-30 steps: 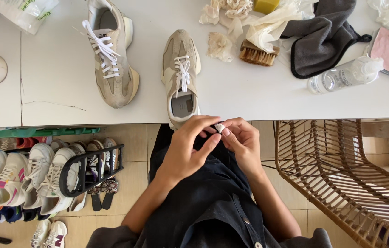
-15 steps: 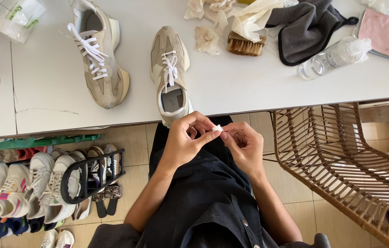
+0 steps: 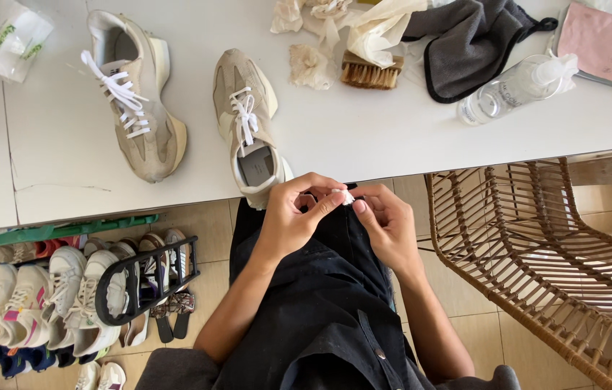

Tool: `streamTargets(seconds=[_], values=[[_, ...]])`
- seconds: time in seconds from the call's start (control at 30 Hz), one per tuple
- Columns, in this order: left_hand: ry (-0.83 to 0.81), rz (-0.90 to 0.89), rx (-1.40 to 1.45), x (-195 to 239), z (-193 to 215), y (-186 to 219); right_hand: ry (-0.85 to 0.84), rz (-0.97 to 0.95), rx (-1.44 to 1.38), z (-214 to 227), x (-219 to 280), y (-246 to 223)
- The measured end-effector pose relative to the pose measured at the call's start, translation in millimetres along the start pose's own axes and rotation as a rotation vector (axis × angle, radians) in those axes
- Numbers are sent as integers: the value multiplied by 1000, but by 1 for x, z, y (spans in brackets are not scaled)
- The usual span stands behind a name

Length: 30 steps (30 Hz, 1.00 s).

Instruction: The person cleans the textured sole of a beige sneaker using a cotton swab. They hold the shoe in their left hand and scrub the grooves with the swab in their right hand, occasionally dipping the swab into a bottle of liquid cleaner.

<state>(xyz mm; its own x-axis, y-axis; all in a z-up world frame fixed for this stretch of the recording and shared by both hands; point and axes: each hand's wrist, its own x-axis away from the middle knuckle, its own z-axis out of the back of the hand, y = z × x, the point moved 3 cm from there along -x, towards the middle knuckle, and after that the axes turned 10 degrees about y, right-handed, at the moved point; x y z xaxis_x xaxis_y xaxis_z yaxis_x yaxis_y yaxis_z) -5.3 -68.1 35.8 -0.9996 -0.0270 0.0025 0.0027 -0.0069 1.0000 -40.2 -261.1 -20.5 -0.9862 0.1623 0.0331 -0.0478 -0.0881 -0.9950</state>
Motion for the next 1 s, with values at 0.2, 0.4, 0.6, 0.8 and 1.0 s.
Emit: streamTargets(seconds=[0.2, 0.4, 0.6, 0.8, 1.0], values=[[123, -202, -132, -14, -15, -6, -4, -104, -140, 7, -15, -6], [-23, -171, -84, -24, -28, -4, 116, -52, -98, 16, -27, 1], [-258, -9, 67, -32, -26, -3, 277, 276, -57, 26, -31, 5], [-254, 77, 94, -40, -32, -36, 309, 410, 74, 29, -38, -1], [-192, 58, -14, -50, -35, -44, 287, 299, 8, 29, -44, -5]])
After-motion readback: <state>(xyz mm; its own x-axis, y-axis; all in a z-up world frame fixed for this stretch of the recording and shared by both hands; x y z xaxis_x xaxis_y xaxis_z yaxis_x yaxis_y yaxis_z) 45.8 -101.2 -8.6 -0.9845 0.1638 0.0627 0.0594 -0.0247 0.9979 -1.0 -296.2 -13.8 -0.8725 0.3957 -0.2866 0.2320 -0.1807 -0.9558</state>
